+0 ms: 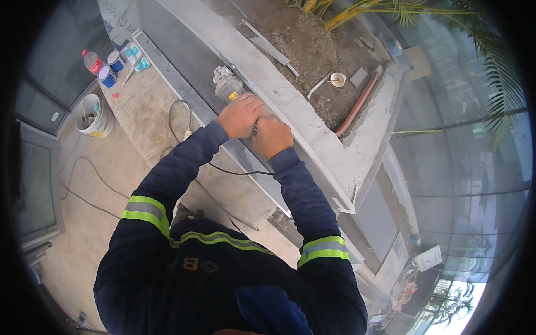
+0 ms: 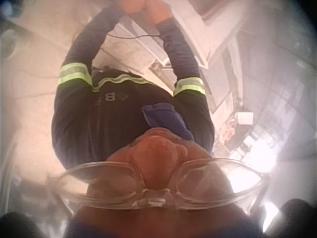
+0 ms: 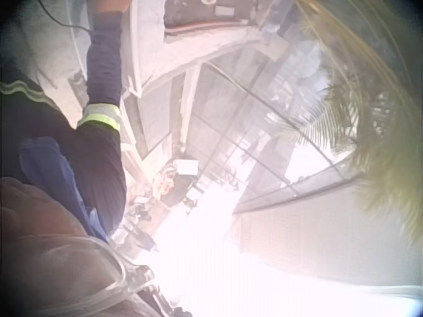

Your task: The person uses an angle grinder to smooth the edge of a concrete planter. The person holds the grinder with both hands and moves it along the top edge of the planter, creating dust. The person briefly pauses to wipe the edge with their hand before resuming grinding.

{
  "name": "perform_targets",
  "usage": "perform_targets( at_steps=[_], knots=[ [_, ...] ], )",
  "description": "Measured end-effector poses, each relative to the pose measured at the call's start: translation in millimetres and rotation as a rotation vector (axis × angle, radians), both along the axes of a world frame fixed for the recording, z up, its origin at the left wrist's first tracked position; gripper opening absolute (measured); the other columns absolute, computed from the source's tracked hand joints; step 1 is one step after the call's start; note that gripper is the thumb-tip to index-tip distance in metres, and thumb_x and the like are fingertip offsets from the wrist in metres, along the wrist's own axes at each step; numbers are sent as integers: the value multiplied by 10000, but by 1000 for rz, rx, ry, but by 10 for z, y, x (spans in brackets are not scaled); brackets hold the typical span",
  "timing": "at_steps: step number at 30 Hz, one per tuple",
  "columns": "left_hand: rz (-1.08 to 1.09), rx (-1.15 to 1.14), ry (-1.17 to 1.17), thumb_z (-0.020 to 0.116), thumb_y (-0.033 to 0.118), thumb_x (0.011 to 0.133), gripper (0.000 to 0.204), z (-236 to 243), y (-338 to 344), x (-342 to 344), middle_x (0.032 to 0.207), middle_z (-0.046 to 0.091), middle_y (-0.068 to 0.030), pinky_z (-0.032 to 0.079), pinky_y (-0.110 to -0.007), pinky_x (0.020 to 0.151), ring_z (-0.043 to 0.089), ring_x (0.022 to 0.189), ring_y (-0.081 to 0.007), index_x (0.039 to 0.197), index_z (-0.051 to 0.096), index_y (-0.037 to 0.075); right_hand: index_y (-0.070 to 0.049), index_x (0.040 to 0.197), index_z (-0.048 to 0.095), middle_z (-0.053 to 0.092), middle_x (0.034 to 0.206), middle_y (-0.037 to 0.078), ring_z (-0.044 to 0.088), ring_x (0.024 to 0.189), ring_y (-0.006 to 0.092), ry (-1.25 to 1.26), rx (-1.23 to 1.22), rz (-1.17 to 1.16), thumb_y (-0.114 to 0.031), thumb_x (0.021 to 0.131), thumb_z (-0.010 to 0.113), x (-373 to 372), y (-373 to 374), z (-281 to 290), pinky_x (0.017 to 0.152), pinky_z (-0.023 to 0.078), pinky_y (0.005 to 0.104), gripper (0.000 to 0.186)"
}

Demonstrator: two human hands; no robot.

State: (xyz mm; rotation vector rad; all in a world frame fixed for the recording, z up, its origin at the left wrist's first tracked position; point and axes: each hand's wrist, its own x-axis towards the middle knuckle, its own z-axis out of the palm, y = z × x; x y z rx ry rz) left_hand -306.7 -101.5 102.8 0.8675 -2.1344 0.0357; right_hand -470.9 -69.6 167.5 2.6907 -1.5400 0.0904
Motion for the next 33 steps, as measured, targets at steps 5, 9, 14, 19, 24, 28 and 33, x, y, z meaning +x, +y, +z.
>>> perform_targets(
  at_steps=[5,9,14,19,24,28,33],
  knots=[
    [17,-112,-39,690,90,766,228,140,237,-210,977,623,-89,478,-398,984,626,1014,-282,987,636,72,12,835,707,714,835,253,733,754,410,20,24,-67,-195,704,825,-178,310,196,701,599,487,271],
    [18,-132,-21,673,95,785,191,163,362,-356,966,617,-81,478,-389,975,624,997,-267,970,632,73,17,808,695,704,806,256,723,730,415,34,-8,-50,-188,700,817,-305,463,274,687,594,489,261],
    [-6,-76,-40,683,76,752,237,151,306,-298,1010,624,-99,482,-400,990,624,1016,-288,985,644,55,11,810,698,706,801,249,723,733,409,24,37,-40,-158,706,797,-288,376,218,682,591,490,221],
    [-4,-2,-34,704,52,680,352,40,101,-103,1100,648,-152,486,-437,1029,626,1065,-348,1026,656,13,23,825,701,710,830,263,727,734,425,0,21,-10,-176,703,808,-103,126,70,692,601,493,257],
    [-11,20,-7,709,54,675,374,27,37,-21,1094,649,-159,485,-443,1028,625,1064,-357,1041,650,8,24,873,695,718,850,262,739,778,419,30,34,-14,-199,722,826,-12,49,76,715,606,490,299],
    [-24,-16,7,713,67,700,337,105,208,-165,1076,646,-153,485,-446,1024,628,1056,-351,1027,652,17,-25,808,725,731,824,219,735,768,403,28,25,-71,-149,725,788,-88,312,287,699,594,493,161],
    [-20,-114,8,690,87,764,220,162,370,-373,960,609,-78,479,-395,951,620,983,-265,976,635,78,20,859,678,718,824,245,732,762,414,49,47,-72,-189,714,829,-280,496,375,698,597,495,296]
  ],
)
